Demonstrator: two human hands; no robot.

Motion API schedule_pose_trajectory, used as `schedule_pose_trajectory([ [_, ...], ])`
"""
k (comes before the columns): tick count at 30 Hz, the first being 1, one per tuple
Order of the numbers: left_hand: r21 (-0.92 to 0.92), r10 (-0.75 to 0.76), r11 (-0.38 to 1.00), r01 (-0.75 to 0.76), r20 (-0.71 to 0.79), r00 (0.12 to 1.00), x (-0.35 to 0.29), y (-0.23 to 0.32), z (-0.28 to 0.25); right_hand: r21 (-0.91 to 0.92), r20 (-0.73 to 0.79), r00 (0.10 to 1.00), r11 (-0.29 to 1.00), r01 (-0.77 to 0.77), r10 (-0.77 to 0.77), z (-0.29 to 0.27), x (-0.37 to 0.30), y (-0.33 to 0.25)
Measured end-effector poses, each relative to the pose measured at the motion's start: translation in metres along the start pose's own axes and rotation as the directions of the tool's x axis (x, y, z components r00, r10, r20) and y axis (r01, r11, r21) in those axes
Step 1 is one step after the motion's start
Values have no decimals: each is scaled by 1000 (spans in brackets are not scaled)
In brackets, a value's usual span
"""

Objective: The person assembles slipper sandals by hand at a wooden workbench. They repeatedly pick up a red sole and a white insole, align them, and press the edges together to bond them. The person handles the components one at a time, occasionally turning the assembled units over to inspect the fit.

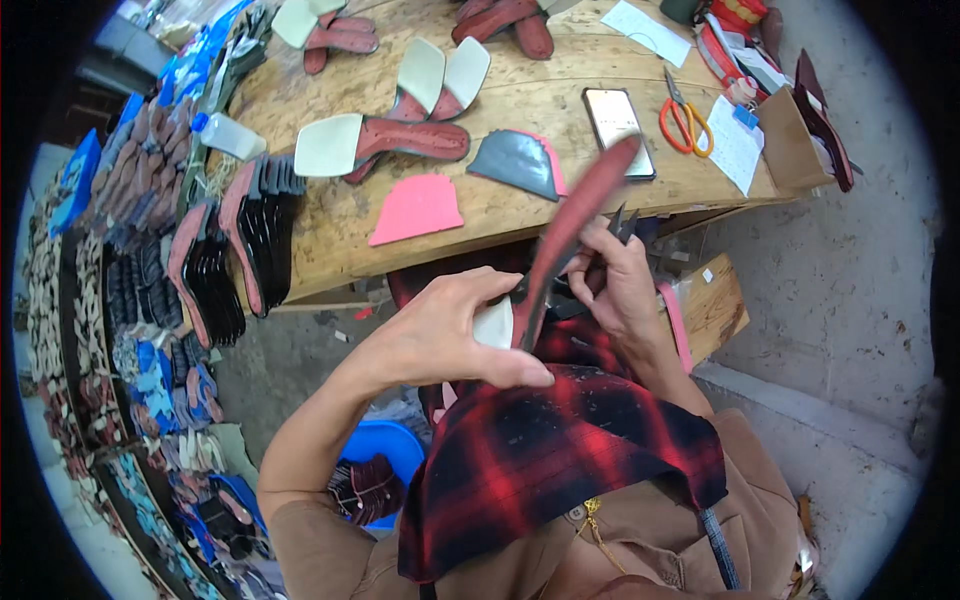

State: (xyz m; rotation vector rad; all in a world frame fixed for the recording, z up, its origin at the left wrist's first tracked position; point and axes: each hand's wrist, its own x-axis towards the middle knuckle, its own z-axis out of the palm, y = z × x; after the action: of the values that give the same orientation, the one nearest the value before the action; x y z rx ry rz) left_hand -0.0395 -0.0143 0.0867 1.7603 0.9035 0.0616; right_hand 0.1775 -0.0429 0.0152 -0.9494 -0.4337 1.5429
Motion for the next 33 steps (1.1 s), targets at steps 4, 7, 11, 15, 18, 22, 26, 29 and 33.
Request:
schedule_pose_trajectory([
  [4,236,203,956,-173,-107,973,-9,-22,9,34,23,994,993,-109,109,-2,-30,-1],
  [7,220,138,969,-114,-96,986,2,-26,9,-59,75,994,996,-74,78,8,-39,-3],
  [11,103,177,977,-186,89,980,15,-25,2,-132,-8,990,981,-140,140,-20,-29,2],
  [15,164,182,962,-220,222,958,25,-35,-1,2,-195,949,968,-252,247,-16,-27,-7],
  [18,123,142,975,-183,284,948,34,-36,-10,5,-121,934,941,-339,337,-18,-41,-17],
  [22,-113,227,972,-205,237,945,40,-48,-1,188,15,958,940,-286,288,-25,-42,-20],
  [26,-123,143,985,-123,170,975,35,-55,12,-42,117,979,986,-164,168,-36,-25,1],
  [29,-106,145,986,-127,185,972,35,-54,17,-144,-53,997,987,-67,60,-34,-10,23],
  [33,-75,257,964,-254,37,966,35,-72,23,-85,-91,991,991,-104,96,-21,-15,12],
])
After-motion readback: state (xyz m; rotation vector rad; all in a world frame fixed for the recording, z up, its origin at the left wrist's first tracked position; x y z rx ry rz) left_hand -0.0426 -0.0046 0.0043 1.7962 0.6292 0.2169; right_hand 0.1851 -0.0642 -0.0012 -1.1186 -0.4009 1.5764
